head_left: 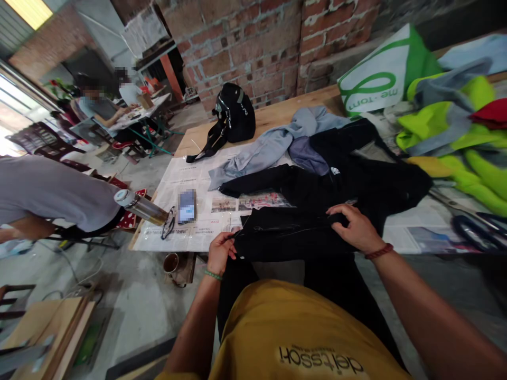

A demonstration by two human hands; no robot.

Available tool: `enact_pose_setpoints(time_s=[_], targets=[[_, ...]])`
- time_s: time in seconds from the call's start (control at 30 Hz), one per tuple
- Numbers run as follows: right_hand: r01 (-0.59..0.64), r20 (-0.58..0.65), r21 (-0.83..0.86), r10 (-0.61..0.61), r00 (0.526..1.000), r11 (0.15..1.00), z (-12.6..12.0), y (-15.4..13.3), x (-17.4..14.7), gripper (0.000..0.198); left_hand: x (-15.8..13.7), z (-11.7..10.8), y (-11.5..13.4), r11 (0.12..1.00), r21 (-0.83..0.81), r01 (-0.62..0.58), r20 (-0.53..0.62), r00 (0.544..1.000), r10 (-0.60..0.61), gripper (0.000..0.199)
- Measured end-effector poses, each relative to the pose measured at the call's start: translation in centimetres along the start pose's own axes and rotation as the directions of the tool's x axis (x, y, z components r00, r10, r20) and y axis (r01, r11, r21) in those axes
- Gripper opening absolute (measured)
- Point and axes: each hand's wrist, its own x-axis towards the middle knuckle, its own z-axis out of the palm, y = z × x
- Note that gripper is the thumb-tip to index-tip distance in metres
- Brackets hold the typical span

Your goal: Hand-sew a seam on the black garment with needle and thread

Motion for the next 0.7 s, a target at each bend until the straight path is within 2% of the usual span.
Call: enact_pose_setpoints(time_s=[0.23,0.4,0.5,0.7], targets=[[0.045,0.007,0.043,-0.045,0.999,0.998,-0.38,-0.29,0.01,0.019,-0.08,0.02,0.2,0.999,-0.041,-0.02,0.003,1.0,0.02,0.027],[0.093,-0.003,0.101,-0.093,0.996,0.99,-0.2,0.06,-0.03,0.013,0.12,-0.2,0.07,0.999,-0.052,-0.015,0.012,1.0,0.015,0.034],[0.086,-0.022,0.139,-0.084,0.996,0.986,0.03,0.32,-0.06,0.007,0.15,-0.35,-0.01,1.0,-0.028,0.014,0.019,1.0,-0.013,0.032],[0.053,-0.008,0.111,-0.052,0.999,0.992,0.37,0.61,-0.09,0.009,0.09,-0.37,-0.11,1.0,-0.007,0.005,0.011,1.0,-0.005,0.027]])
